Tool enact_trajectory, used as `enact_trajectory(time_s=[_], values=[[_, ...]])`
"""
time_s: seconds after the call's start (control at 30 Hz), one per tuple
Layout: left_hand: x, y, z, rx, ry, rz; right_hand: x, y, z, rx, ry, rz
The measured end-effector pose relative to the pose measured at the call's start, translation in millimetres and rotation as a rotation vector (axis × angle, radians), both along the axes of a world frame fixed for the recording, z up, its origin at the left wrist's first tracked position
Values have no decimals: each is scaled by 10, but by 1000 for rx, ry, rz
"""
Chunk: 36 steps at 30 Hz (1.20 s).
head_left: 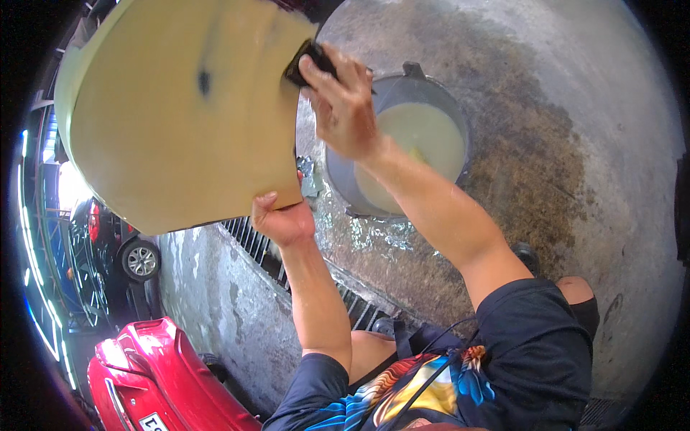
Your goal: The person sands a beige car part with a black sanding block, repeatedly dipping the block into a bucket of water and wiping the surface with a cloth. The person holds the part with one hand and sands with the other, occasionally pausing to wipe the surface.
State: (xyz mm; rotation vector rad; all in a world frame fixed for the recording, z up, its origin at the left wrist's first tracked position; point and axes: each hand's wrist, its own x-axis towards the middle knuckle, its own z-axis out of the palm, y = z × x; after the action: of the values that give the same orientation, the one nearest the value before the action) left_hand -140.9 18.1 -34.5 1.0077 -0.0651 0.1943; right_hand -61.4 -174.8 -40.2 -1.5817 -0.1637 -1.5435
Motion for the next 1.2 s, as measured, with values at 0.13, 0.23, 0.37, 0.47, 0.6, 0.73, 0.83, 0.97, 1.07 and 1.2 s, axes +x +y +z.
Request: enact_trajectory(time_s=[0.13, 0.23, 0.37, 0.47, 0.6, 0.73, 0.83, 0.97, 1.07, 1.2], values=[[-20, -21, 25, 26, 9, 56, 36, -16, 21, 91, 78, -18], [-21, -28, 24, -14, 5, 40, 55, 5, -24, 8, -68, -23], [-18, -29, 21, 3, 33, 60, 57, 52, -81, 87, 95, 5], [-18, -29, 21, 1, 28, 64, 53, 60, -72, 103, 156, -34], [-18, -21, 19, -22, 41, 45, 55, 30, -19, 8, -47, -26], [-15, -12, 6, 18, -19, 27, 34, 21, 30, 89, 91, -10], [-4, -1, 4, 0, -3, 41, 16, 43, 30, 116, 108, 33], [-2, 4, -1, -9, 4, 30, 25, 66, 4, 43, 28, 27], [-9, -2, 1, 15, 26, 70, 45, 53, 12, 93, 87, 14], [-9, -11, 12, 3, 2, 36, 39, 17, 59, 102, 70, 19]])
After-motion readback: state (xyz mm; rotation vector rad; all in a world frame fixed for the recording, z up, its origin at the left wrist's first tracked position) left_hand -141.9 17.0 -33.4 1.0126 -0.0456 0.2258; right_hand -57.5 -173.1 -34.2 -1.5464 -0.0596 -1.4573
